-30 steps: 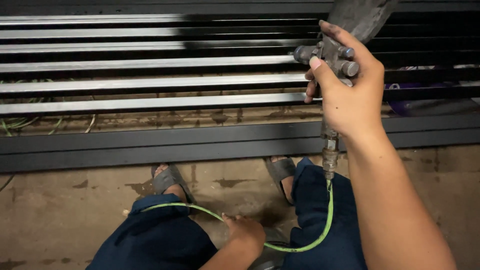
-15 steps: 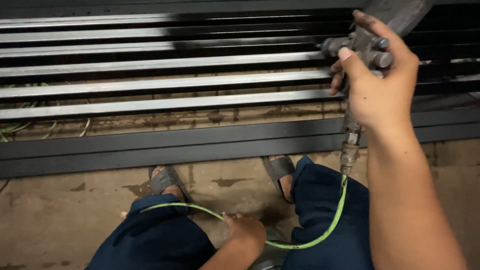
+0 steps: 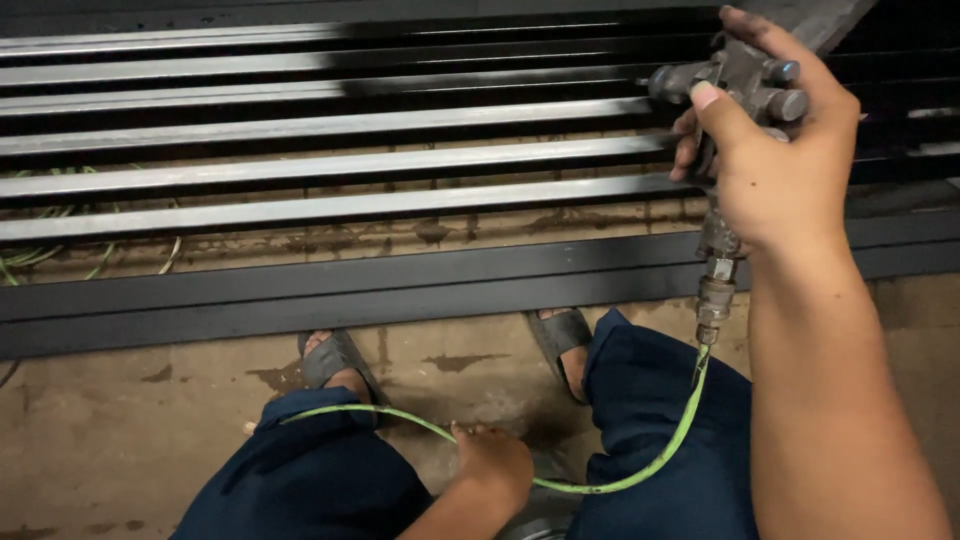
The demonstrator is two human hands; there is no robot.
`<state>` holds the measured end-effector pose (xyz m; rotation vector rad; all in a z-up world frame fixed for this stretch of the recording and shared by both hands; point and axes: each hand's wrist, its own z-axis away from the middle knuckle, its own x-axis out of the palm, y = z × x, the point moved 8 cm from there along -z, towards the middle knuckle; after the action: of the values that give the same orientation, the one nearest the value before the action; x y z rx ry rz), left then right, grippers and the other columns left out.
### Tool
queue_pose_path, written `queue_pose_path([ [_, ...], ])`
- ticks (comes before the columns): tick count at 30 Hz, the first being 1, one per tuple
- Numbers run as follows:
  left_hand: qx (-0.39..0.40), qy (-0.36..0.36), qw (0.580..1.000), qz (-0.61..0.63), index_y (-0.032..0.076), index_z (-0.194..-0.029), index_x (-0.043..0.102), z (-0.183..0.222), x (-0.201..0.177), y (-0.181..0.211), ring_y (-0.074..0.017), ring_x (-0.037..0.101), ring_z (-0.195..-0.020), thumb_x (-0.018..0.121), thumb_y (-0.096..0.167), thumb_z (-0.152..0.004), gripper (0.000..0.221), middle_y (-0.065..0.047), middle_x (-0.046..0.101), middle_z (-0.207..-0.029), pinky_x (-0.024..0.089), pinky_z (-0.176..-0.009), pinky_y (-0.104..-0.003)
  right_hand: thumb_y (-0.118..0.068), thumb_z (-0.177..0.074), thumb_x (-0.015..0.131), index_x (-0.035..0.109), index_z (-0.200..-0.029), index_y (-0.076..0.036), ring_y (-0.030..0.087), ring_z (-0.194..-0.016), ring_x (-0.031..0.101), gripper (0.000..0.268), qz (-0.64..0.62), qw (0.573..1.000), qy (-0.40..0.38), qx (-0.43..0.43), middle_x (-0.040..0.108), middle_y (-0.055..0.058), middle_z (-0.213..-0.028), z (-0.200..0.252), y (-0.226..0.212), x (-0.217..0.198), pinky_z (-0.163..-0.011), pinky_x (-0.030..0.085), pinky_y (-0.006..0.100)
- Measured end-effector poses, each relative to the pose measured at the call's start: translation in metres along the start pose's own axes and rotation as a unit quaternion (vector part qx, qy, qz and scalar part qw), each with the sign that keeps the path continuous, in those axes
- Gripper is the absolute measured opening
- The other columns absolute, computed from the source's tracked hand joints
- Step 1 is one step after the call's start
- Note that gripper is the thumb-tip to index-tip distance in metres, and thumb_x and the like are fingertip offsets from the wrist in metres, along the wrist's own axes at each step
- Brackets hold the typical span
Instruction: Spray painting a set of metal bars laid out on the floor using a pneumatic spray gun.
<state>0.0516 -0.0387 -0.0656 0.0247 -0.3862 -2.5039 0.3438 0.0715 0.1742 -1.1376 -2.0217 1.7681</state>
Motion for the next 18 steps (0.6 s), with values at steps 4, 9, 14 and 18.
queue_pose_path([
  [4, -0.003, 0.03, 1.0, -0.003, 0.008, -0.163, 0.034, -0.008, 0.005, -0.001, -0.0463, 0.021, -0.154, 0.056, 0.031, -0.104, 0.066, -0.022, 0.023, -0.169, 0.01, -0.124, -0.075, 0.01, -0.113, 0.056, 0.053, -0.151, 0.002, 0.025, -0.065, 0.061, 0.039, -0.019, 1.0, -0.011, -0.019, 0.063, 0.024, -0.097, 0.0, -0.003, 0.008, -0.058, 0.06, 0.035],
  [9, 0.003, 0.011, 1.0, 0.018, 0.011, -0.152, 0.051, -0.005, 0.003, -0.005, -0.0471, 0.022, -0.152, 0.054, 0.029, -0.106, 0.05, -0.021, 0.029, -0.165, 0.008, -0.123, -0.078, 0.009, -0.113, 0.055, 0.052, -0.151, 0.004, 0.025, -0.066, 0.06, 0.039, -0.021, 0.999, -0.027, -0.021, 0.058, 0.02, -0.087, -0.001, -0.009, 0.018, -0.059, 0.061, 0.036],
  [14, -0.004, 0.008, 1.0, 0.024, 0.012, -0.157, 0.044, -0.006, 0.003, -0.006, -0.0444, 0.016, -0.156, 0.053, 0.032, -0.105, 0.057, -0.019, 0.023, -0.169, 0.006, -0.123, -0.078, 0.01, -0.113, 0.056, 0.051, -0.152, 0.006, 0.027, -0.067, 0.06, 0.039, -0.025, 0.998, -0.04, -0.036, 0.06, 0.024, -0.098, -0.001, -0.011, 0.026, -0.058, 0.06, 0.036],
  [18, -0.005, 0.02, 0.999, 0.027, 0.01, -0.159, 0.042, -0.007, 0.004, -0.008, -0.0475, 0.017, -0.155, 0.051, 0.031, -0.107, 0.057, -0.021, 0.02, -0.17, 0.006, -0.123, -0.078, 0.008, -0.113, 0.057, 0.051, -0.153, 0.002, 0.027, -0.067, 0.061, 0.041, -0.039, 0.998, -0.043, -0.021, 0.061, 0.023, -0.095, -0.002, -0.009, 0.032, -0.058, 0.059, 0.036],
])
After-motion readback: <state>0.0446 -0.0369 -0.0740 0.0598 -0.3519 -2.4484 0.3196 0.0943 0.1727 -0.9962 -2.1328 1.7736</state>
